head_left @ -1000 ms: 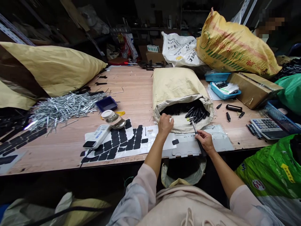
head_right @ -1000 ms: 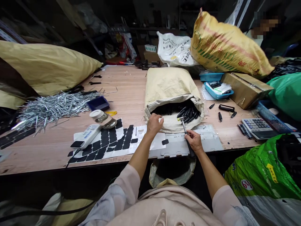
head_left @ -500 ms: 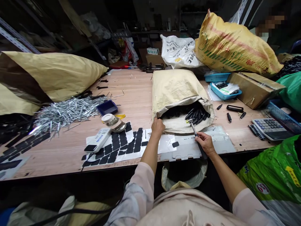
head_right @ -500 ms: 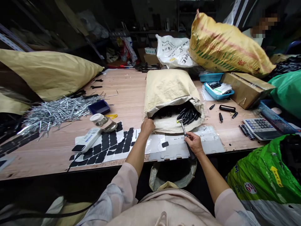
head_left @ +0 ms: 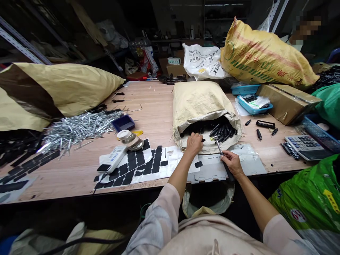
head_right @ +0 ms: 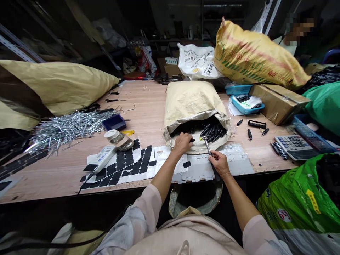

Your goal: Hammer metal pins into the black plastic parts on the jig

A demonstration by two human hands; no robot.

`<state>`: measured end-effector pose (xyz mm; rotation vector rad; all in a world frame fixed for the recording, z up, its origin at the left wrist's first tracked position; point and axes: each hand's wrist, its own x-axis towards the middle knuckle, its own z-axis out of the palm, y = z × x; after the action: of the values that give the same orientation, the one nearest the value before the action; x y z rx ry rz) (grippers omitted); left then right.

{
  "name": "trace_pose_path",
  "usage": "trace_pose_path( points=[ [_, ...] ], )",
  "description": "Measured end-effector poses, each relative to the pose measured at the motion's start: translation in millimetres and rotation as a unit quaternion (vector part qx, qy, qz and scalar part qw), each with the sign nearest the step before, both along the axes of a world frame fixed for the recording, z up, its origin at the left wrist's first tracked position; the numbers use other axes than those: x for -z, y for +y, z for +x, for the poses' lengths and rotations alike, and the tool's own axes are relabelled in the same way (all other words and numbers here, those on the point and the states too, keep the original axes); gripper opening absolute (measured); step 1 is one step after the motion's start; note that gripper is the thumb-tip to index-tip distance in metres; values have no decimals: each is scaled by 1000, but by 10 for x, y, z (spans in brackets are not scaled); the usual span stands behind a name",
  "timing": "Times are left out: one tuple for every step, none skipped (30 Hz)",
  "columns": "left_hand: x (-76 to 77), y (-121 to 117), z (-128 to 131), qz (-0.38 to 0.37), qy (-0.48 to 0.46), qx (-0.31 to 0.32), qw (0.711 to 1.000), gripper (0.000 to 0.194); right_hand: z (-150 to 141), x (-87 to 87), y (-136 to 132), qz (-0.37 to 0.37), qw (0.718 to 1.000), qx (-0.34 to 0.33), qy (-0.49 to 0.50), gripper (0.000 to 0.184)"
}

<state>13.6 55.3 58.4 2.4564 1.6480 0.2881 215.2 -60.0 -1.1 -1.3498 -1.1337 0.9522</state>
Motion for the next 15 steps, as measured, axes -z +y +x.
trace_pose_path(
  points=[
    [12, -5, 87, -2, -7, 16, 1000, 15, -2, -3, 0, 3, 1000, 3, 0, 35],
    [32, -7, 163, -5, -16, 29, 999, 14, -4, -5, 1, 5, 1000, 5, 0, 35],
    [61, -8, 223, -9, -25, 38, 999, 14, -5, -6, 1, 7, 1000, 5, -1, 35],
    [98, -7, 265, -15, -33, 47, 998, 16, -5, -6, 2, 8, 1000, 4, -1, 35],
    [141, -5, 288, -23, -41, 53, 997, 19, -6, -6, 2, 8, 1000, 3, -1, 36],
    [188, -1, 292, -31, -52, 57, 997, 22, -5, -5, 3, 7, 1000, 3, -1, 36],
    [237, 3, 278, -38, -66, 58, 995, 25, -5, -3, 3, 5, 1000, 3, -1, 36],
    [285, 8, 249, -41, -83, 56, 994, 28, -5, 0, 3, 4, 1000, 4, -1, 37],
    [329, 14, 208, -40, -100, 52, 993, 30, -4, 3, 4, 4, 1000, 6, -1, 37],
    [370, 20, 160, -35, -116, 45, 992, 32, -3, 7, 4, 4, 1000, 6, -1, 37],
    [407, 26, 111, -30, -128, 37, 991, 34, -2, 12, 4, 5, 1000, 5, -1, 37],
    [440, 32, 63, -28, -138, 30, 990, 35, -1, 17, 4, 6, 1000, 3, -3, 36],
    [469, 36, 22, -29, -146, 23, 989, 34, 0, 22, 3, 7, 1000, 1, -4, 36],
    [497, 40, -10, -32, -154, 17, 987, 32, 1, 28, 3, 8, 1000, -1, -7, 35],
    [522, 43, -33, -36, -161, 10, 986, 29, 3, 32, 2, 8, 1000, -1, -10, 35]
  ],
)
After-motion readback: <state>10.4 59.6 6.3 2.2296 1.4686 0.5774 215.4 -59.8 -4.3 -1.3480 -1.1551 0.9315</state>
